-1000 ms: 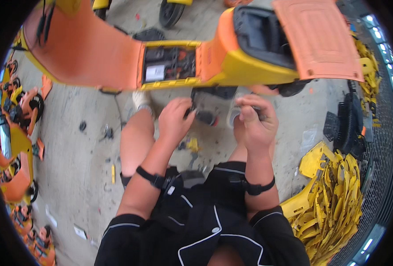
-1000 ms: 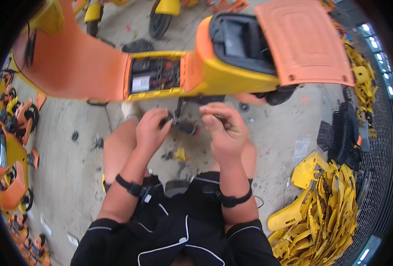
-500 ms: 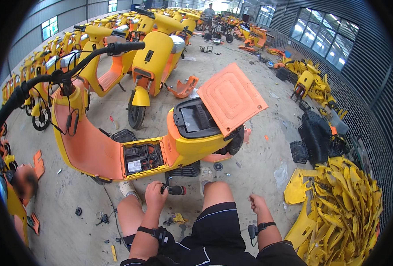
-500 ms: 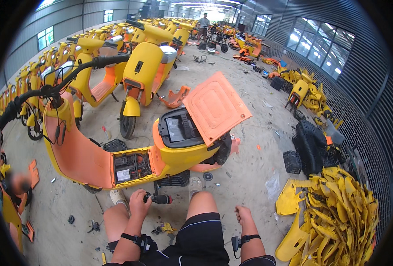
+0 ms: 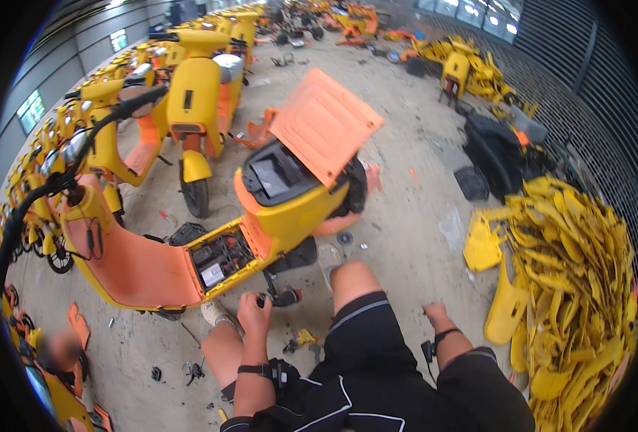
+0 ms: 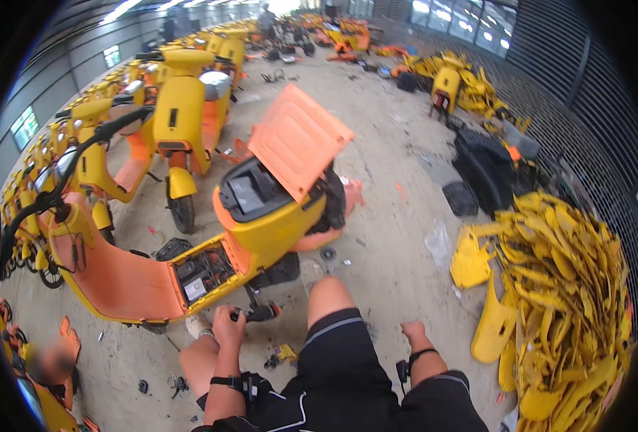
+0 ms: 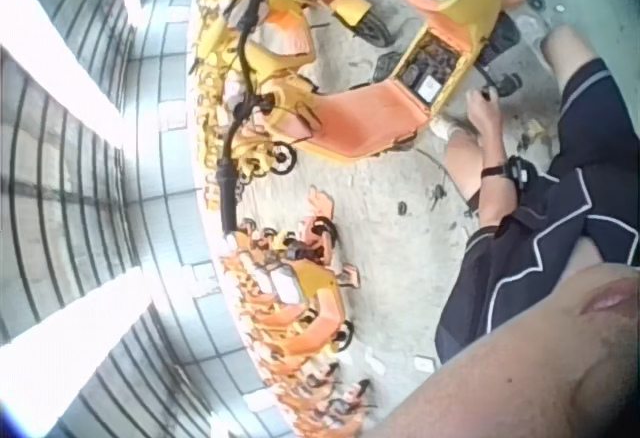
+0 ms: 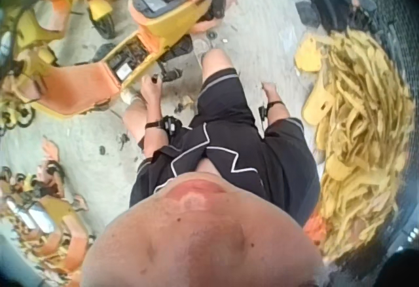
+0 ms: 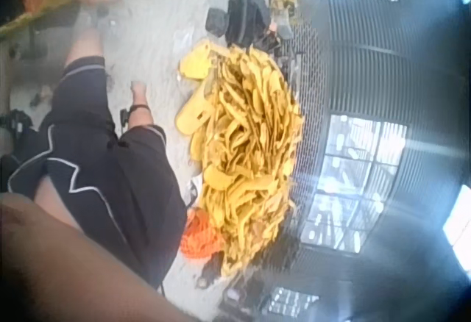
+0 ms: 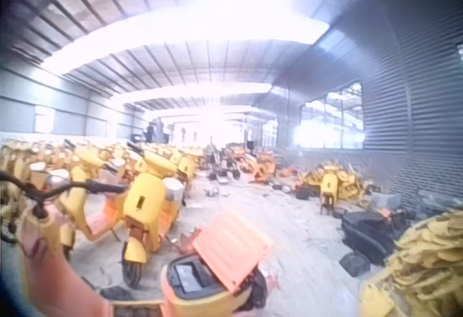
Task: The person uses a wrench to tighten a bolt on the battery terminal of an orange and yellow scooter. They then switch to a cordless impact driver to tighten bolts on the scooter's body and internal components.
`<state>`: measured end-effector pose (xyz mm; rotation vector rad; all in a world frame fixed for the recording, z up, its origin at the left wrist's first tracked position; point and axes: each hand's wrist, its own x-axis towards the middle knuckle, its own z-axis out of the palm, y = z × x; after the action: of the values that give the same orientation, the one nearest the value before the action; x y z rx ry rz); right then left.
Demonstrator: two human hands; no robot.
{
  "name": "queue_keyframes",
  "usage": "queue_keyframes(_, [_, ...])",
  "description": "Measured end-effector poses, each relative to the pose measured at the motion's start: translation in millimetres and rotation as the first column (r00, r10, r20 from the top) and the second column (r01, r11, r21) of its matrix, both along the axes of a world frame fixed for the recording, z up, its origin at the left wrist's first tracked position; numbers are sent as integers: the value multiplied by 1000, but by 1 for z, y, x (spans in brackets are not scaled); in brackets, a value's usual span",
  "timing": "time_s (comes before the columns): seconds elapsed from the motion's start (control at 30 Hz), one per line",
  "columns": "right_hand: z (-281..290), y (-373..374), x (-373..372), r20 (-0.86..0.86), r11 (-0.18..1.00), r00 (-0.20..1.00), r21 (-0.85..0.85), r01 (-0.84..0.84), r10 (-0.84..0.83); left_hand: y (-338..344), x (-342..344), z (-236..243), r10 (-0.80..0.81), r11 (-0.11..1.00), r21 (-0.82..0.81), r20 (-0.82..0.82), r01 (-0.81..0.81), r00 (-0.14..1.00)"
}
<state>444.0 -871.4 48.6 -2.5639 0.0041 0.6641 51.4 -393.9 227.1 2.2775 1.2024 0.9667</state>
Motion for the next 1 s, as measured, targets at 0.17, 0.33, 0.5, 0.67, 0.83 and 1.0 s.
queue_keyframes(0.17, [7,22,-11,131,983,975,-45,-177,182,16,-17,-17,-57,989,137,-30,60,998])
queue_keyframes(0.33, [29,29,-22,-162,982,971,35,183,-176,13,-12,-21,-99,995,11,-90,101,991])
queue_keyframes(0.5, [17,17,-28,-85,981,983,95,171,-163,4,-7,-23,-120,992,-48,-127,115,985])
queue_keyframes(0.67, [27,30,-28,-50,983,982,-40,179,-181,6,-14,-27,-93,996,-7,-124,92,988])
queue_keyframes(0.83, [26,7,-20,-99,951,947,22,309,-305,5,-5,-22,-93,996,-26,-141,91,986])
queue_keyframes(1.0, [89,43,-10,-231,882,919,282,378,-320,9,-9,-19,-93,995,-34,-172,89,981])
